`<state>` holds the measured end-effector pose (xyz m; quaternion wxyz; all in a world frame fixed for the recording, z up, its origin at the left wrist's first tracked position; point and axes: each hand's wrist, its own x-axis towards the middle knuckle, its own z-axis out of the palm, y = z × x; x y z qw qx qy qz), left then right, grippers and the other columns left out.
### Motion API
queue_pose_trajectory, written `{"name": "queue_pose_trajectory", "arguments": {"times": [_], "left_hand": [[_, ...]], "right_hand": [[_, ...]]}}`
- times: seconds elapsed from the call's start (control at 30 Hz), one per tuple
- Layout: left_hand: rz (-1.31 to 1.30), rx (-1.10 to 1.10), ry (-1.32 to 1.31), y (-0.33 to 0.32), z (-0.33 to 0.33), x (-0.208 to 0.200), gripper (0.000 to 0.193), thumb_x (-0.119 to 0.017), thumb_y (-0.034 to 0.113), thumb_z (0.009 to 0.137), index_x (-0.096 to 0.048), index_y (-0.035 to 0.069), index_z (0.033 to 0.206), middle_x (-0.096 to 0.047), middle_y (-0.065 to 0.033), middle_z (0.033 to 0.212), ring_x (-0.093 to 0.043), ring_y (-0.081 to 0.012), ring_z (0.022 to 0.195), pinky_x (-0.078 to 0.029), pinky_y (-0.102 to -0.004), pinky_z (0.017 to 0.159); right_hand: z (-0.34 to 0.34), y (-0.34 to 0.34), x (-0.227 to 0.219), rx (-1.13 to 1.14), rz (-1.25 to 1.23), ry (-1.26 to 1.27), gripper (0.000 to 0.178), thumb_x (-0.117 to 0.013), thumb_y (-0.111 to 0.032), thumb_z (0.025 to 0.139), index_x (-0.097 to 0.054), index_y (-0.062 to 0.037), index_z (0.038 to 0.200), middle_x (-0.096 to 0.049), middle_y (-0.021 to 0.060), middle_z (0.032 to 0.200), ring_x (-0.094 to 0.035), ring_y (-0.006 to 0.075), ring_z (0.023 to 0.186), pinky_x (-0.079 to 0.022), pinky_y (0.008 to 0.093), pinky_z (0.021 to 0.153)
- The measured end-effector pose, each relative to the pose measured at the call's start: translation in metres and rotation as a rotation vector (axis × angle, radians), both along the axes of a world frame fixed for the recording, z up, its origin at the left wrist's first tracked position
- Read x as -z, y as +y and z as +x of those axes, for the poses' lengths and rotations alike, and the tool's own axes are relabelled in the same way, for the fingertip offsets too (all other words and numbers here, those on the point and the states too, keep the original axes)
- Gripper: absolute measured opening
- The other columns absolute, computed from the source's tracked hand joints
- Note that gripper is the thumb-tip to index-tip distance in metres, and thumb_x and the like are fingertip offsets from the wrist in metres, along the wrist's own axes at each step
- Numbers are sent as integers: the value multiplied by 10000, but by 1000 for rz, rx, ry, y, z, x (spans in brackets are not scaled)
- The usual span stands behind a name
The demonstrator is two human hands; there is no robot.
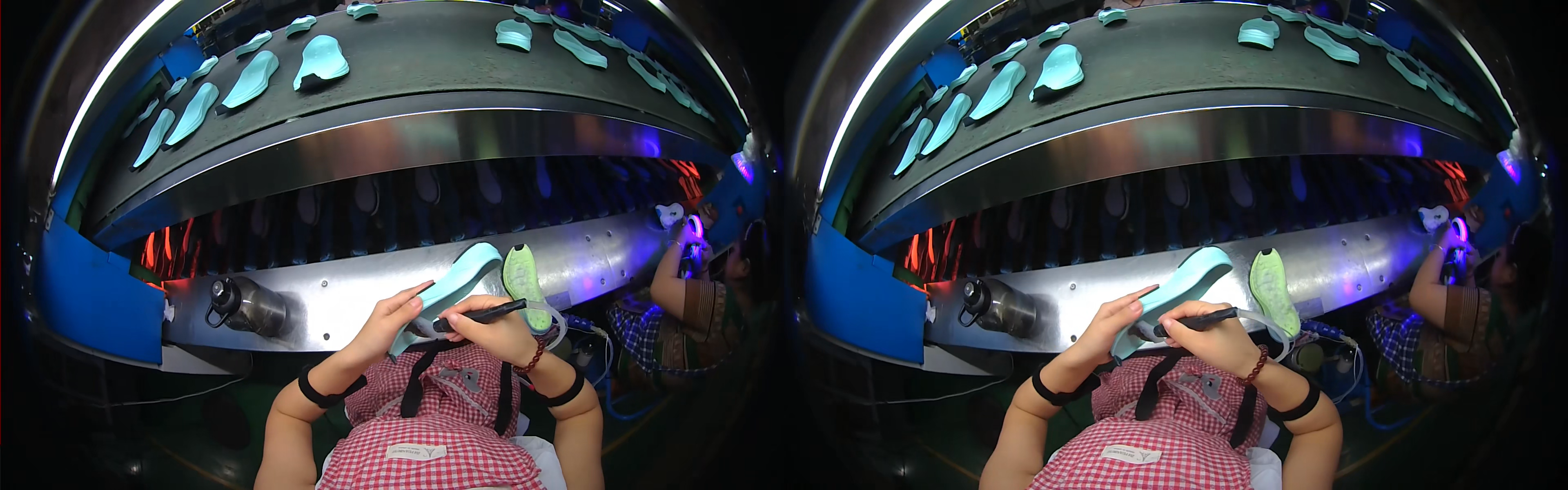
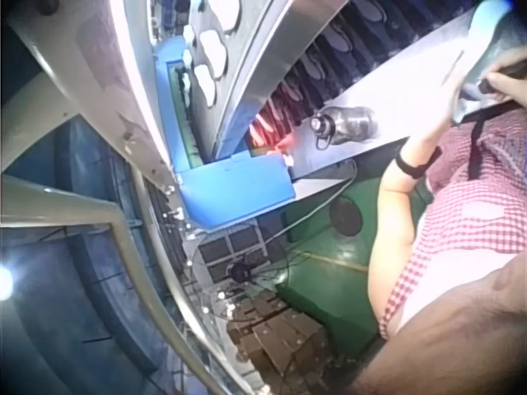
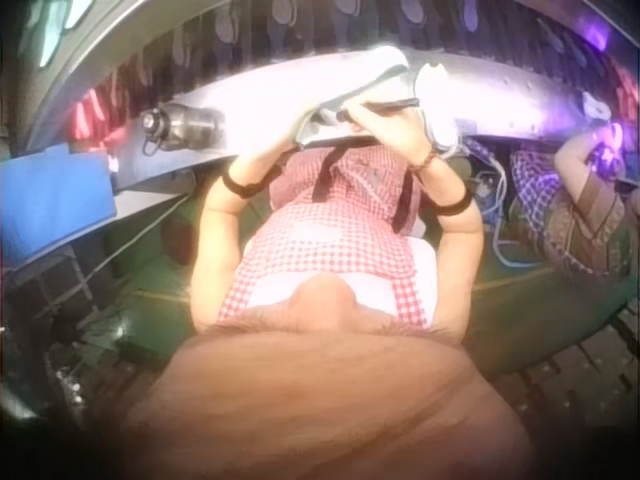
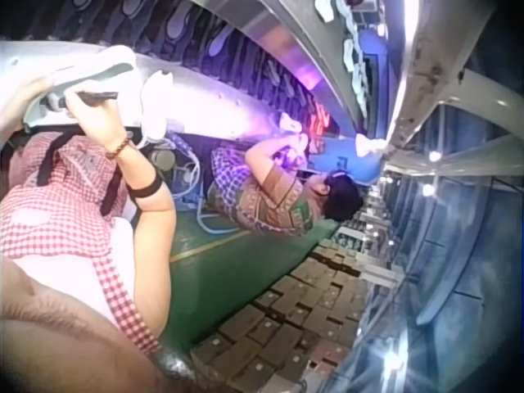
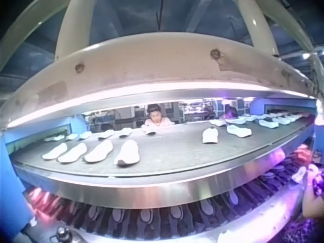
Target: The worker applies a dark liquid adhesive to the bottom of light blue foam shoe soles using a brush, then places them back onto a conveyor belt.
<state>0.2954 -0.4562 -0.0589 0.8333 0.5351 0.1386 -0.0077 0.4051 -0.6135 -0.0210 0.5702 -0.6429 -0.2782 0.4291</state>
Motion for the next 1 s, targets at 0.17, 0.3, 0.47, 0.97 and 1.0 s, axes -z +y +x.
{"name": "queue_pose_trajectory", "arguments": {"times": [0.17,0.3,0.47,0.97,1.0], "left_hand": [[14,-23,8,-3,4,12,469,-437,250,896,-378,-43,1257,-488,-134,1178,-490,-183,1050,-375,-290,903],[-19,-49,27,-4,7,18,446,-444,245,895,-403,-25,1248,-509,-118,1150,-494,-168,1031,-376,-284,895],[30,-61,33,-3,9,21,440,-433,217,898,-385,-32,1257,-502,-119,1154,-506,-163,1009,-406,-273,857],[68,-80,34,-4,5,12,494,-451,265,878,-366,-14,1277,-493,-124,1160,-497,-165,1015,-407,-260,824],[31,-78,34,-4,5,11,510,-452,277,875,-357,-16,1281,-488,-127,1168,-496,-169,1020,-408,-266,829]], "right_hand": [[-1,9,-2,13,-71,-81,211,-566,-172,807,-598,31,856,-623,82,688,-603,109,636,-472,221,578],[0,13,3,37,-128,-127,211,-544,-189,807,-597,10,847,-612,83,662,-599,124,617,-465,240,576],[4,16,8,55,-110,-173,186,-586,-141,796,-597,43,818,-620,92,696,-618,124,628,-500,213,574],[13,3,12,189,28,-133,126,-570,-59,803,-588,62,829,-617,105,701,-626,145,619,-517,219,570],[13,1,13,200,34,-120,144,-581,-88,795,-594,52,829,-619,94,679,-620,127,616,-498,214,559]]}}
